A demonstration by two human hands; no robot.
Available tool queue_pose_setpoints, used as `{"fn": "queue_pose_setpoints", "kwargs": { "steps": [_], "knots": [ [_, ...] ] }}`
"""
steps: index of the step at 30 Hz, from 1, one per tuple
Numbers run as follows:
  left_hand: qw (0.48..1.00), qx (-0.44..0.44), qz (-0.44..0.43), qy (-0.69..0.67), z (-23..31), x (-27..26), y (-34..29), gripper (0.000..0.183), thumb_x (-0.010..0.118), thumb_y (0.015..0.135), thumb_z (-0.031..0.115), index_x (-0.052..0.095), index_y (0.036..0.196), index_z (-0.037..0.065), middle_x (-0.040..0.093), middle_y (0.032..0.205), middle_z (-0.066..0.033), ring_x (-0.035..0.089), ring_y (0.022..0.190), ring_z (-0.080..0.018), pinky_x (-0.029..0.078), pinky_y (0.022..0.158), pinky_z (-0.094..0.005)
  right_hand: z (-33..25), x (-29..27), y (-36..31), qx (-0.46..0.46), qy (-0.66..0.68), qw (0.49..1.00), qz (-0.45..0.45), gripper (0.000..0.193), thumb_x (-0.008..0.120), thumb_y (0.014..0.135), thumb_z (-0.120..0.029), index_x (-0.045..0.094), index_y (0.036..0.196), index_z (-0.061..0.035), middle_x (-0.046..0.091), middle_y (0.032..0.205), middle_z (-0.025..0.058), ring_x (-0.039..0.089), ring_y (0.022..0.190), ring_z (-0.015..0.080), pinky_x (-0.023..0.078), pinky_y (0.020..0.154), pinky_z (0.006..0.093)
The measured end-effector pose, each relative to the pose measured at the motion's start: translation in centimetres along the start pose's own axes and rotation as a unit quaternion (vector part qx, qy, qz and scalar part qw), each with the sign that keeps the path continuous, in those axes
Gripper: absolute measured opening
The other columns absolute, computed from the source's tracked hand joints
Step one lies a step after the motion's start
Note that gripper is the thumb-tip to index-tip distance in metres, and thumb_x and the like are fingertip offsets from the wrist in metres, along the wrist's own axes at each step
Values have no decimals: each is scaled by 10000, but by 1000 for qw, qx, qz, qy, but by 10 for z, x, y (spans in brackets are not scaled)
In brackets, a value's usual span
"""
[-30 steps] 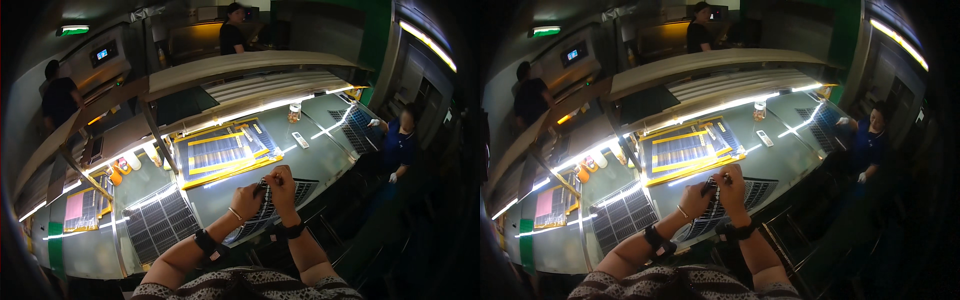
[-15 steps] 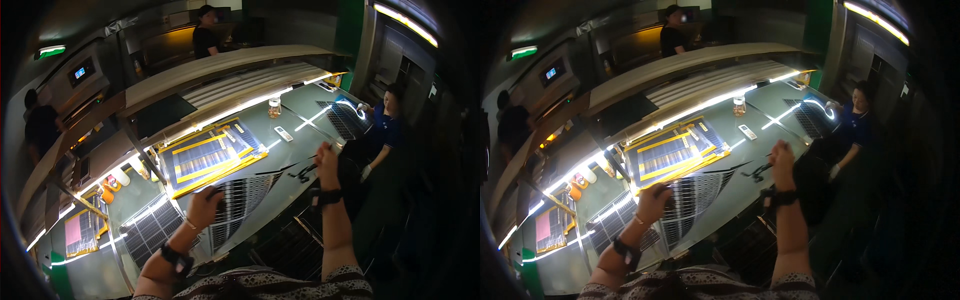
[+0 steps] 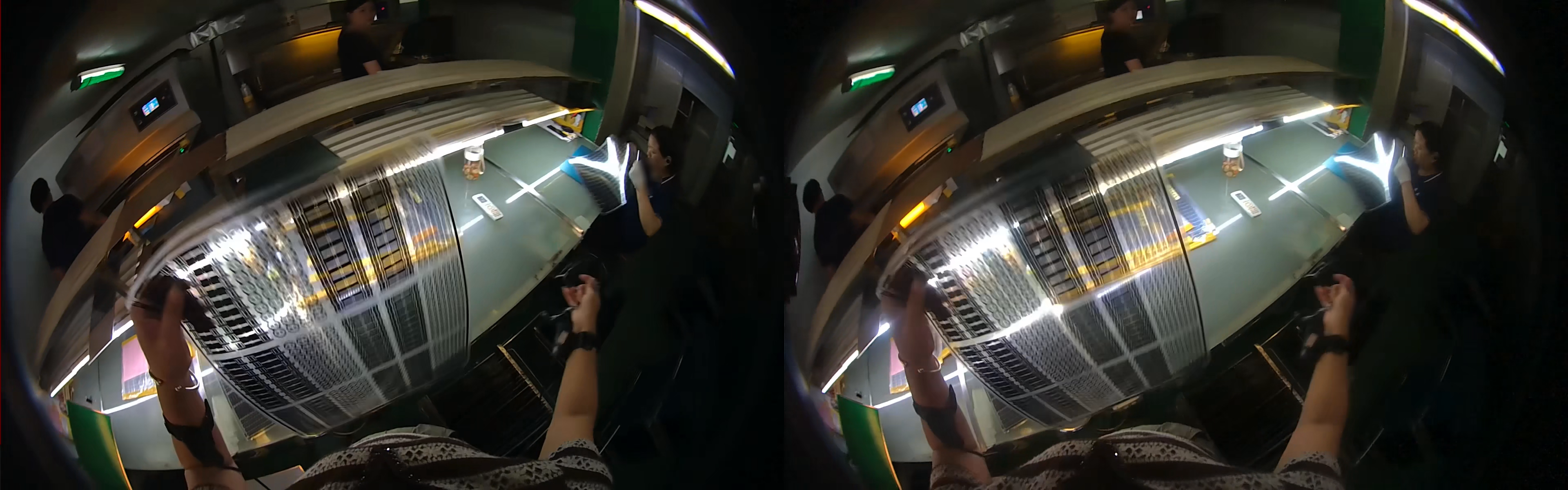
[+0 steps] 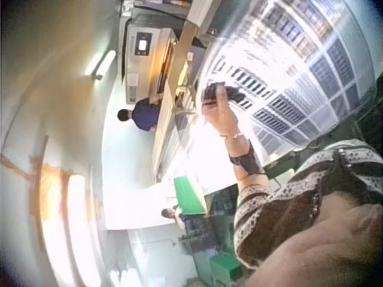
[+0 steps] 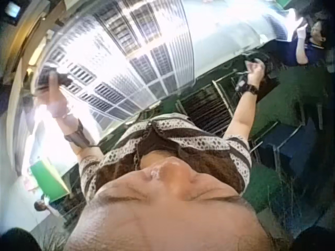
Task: The recorder is picking up various plastic components, aligning them on a backboard, and placing them into a rack.
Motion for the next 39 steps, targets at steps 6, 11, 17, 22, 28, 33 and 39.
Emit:
{"fn": "queue_pose_setpoints", "kwargs": {
  "steps": [6, 11, 17, 22, 28, 33, 39],
  "knots": [
    [994, 56, 77, -52, 19, -27, 0, 174, 564, 856, 110, 549, 980, -11, 603, 806, -50, 548, 590, -99, 450, 503, -222, 127, 93, -157, 312, 108, 897, -294, 391, 508, 863, -416, 602, 924, -41, 285, 495, -65, 263, 419, 65, 224, 392, 225],
    [984, 12, 174, -18, -4, -75, -16, 172, 572, 857, 130, 554, 951, -13, 575, 775, -30, 527, 592, -95, 425, 530, -218, 160, 193, -251, 454, 195, 749, -441, 563, 503, 834, -473, 461, 1196, -44, 311, 595, -53, 225, 454, 38, 202, 404, 187],
    [964, -55, 256, -35, -54, -159, -78, 211, 576, 864, 175, 556, 980, 1, 583, 821, -28, 544, 665, -98, 453, 558, -235, 172, 271, -279, 416, 132, 777, -454, 149, 626, 826, -184, 553, 901, -77, 332, 569, -66, 236, 439, 27, 198, 403, 190],
    [905, -304, 298, 2, -141, -207, -170, 427, 627, 812, 196, 449, 1154, 12, 547, 1068, -138, 558, 885, -192, 480, 642, -291, 115, 308, -280, 80, -64, 886, -453, 95, 621, 811, -85, 563, 884, -66, 453, 636, -46, 363, 484, 33, 300, 439, 192],
    [960, 7, 98, 261, -83, -106, -94, 994, 794, 594, 104, 182, 1372, 16, 276, 1391, -166, 264, 1285, -281, 210, 1058, -387, -4, 341, -338, -384, -109, 708, -583, 207, 471, 683, 151, 554, 818, 18, 500, 717, 87, 545, 614, 182, 428, 567, 253],
    [936, 100, -236, 240, -25, 34, -29, 474, 734, 684, 204, 556, 1089, 33, 542, 1110, -183, 511, 1055, -282, 405, 887, -341, -41, 340, -365, -440, -162, 641, -608, 223, 503, 677, 140, 592, 837, 13, 491, 706, 79, 543, 617, 180, 427, 560, 255],
    [961, 18, -263, 80, -37, 78, -33, 133, 625, 774, 130, 662, 842, 22, 648, 725, -132, 639, 636, -228, 494, 614, -298, -49, 329, -342, -450, -184, 701, -522, 333, 386, 655, 158, 600, 870, 19, 498, 699, 102, 508, 630, 208, 418, 597, 281]
  ]
}}
Point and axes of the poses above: each hand's wrist, its own y-axis towards the middle knuckle, its own x-axis out of the palm, z = x × y, the point moved 3 cm from there along y, towards the middle knuckle
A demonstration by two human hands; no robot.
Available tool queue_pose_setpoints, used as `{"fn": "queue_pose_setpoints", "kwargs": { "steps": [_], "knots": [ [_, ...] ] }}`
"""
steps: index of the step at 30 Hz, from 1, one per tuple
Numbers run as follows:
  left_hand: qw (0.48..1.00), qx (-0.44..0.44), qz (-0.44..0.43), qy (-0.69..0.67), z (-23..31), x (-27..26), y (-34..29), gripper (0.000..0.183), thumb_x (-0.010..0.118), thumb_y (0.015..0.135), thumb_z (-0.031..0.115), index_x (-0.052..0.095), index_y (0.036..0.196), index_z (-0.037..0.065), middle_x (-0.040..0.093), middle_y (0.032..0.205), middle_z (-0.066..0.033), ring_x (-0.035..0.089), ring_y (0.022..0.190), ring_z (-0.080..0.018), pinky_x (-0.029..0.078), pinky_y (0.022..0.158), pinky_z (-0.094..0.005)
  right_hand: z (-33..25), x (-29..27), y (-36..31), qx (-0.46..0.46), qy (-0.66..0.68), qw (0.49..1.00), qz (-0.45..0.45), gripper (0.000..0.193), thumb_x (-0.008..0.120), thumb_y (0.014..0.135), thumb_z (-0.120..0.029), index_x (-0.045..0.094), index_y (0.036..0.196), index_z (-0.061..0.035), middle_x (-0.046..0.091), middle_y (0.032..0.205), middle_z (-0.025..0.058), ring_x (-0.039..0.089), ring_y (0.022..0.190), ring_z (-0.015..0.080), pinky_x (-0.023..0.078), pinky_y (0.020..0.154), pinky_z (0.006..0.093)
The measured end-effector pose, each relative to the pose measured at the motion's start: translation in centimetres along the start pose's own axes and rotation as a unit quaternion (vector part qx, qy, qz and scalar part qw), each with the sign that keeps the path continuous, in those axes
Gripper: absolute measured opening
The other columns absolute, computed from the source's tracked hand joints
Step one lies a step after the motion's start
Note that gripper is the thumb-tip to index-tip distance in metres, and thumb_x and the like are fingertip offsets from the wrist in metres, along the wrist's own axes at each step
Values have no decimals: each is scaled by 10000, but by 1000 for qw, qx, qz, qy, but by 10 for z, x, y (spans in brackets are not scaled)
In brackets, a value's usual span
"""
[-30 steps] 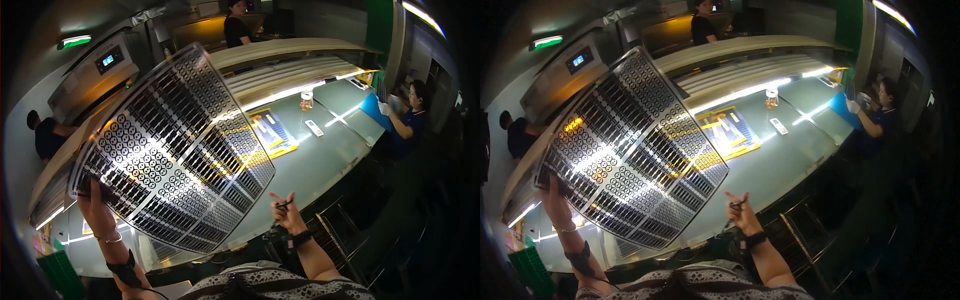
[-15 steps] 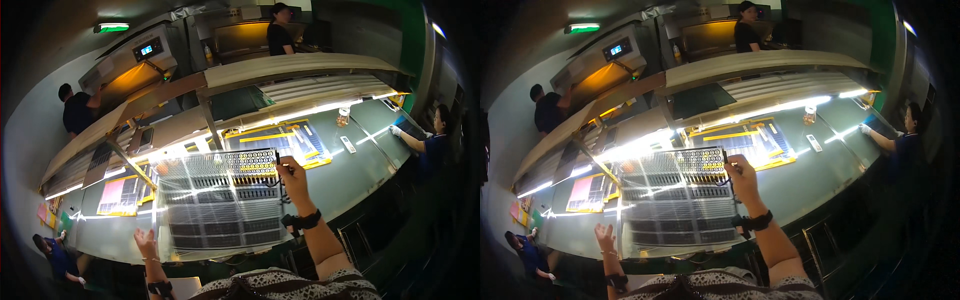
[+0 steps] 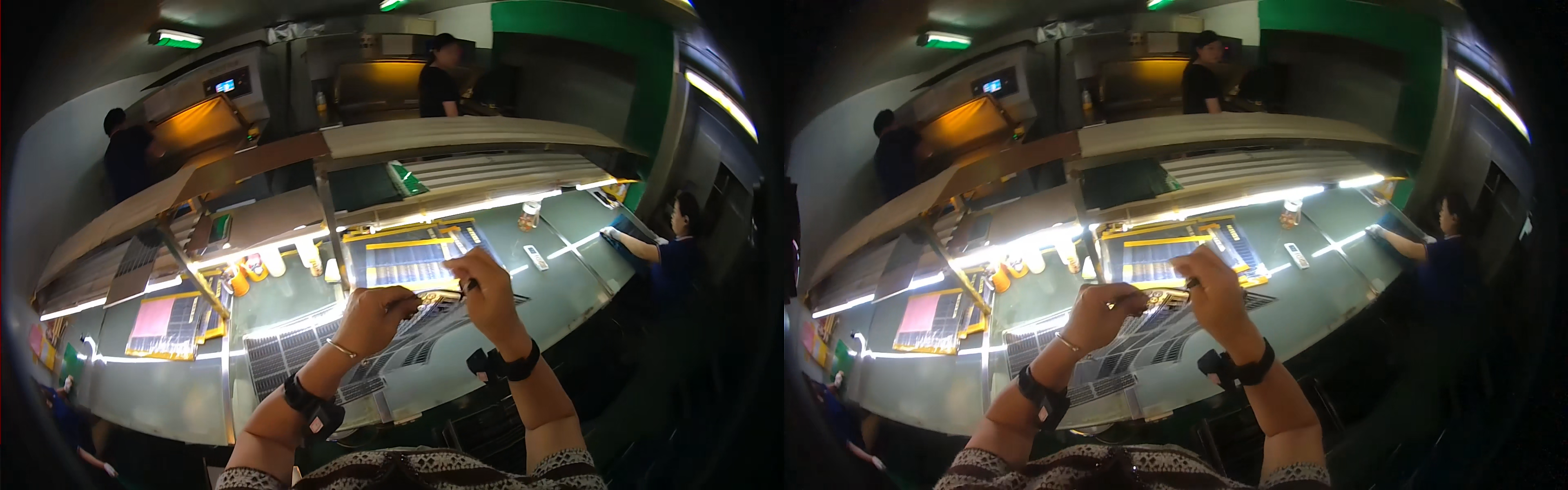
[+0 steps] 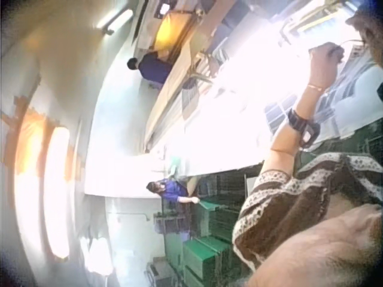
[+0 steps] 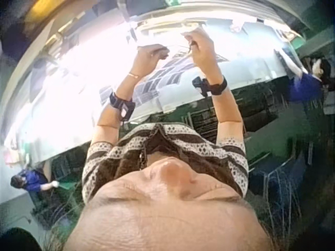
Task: The recorder is picking up various plastic components, aligning them on a backboard, and placing them into a rack.
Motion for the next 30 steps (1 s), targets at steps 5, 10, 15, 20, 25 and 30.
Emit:
{"fn": "queue_pose_setpoints", "kwargs": {
  "steps": [5, 10, 15, 20, 25, 30],
  "knots": [
    [999, -44, -18, 14, -2, -4, 0, 126, 612, 781, 123, 665, 851, 32, 652, 699, -110, 642, 623, -192, 492, 601, -283, 44, -91, -10, 138, -62, 973, 172, 148, 433, 876, -45, 527, 771, 0, 494, 688, 71, 482, 637, 175, 395, 614, 267],
    [996, -86, -17, 1, -20, 11, 11, 211, 606, 810, 131, 639, 967, -6, 660, 739, -96, 615, 631, -107, 481, 602, -232, -43, -111, -35, 38, 421, 882, 210, 236, 502, 879, -152, 469, 680, -30, 432, 567, 28, 420, 537, 107, 414, 552, 245],
    [997, -73, -21, 24, -25, 14, 6, 211, 607, 815, 156, 646, 967, 15, 666, 774, -95, 622, 678, -111, 485, 636, -249, -45, -37, -47, 220, 327, 919, 3, 166, 516, 806, 12, 596, 949, 32, 459, 623, 32, 426, 542, 99, 346, 488, 203],
    [999, -19, -32, 19, -14, 27, 3, 191, 608, 811, 193, 658, 933, 55, 662, 794, -108, 636, 700, -212, 489, 644, -310, -16, 2, -38, 78, -22, 996, -30, 385, 524, 775, 68, 561, 1142, -38, 482, 839, 55, 453, 685, 126, 380, 562, 216],
    [999, -33, -40, 4, -16, 27, -4, 187, 580, 825, 121, 643, 981, 39, 669, 797, -105, 651, 705, -145, 510, 653, -262, -8, 14, -36, 73, -10, 997, 0, 351, 595, 742, 45, 590, 1087, -23, 485, 928, 95, 502, 733, 155, 429, 615, 247],
    [997, -53, -42, 20, -20, 25, -8, 197, 572, 833, 147, 645, 979, 37, 671, 787, -95, 641, 679, -123, 497, 618, -248, 1, 19, -42, 129, 27, 991, -6, 140, 626, 736, 23, 582, 869, 17, 503, 823, 74, 523, 649, 145, 410, 565, 229]
  ]
}}
Point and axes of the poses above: each hand's wrist, its own y-axis towards the middle knuckle, its own x-axis out of the palm, z = x × y, the point moved 3 cm from there along y, towards the middle knuckle
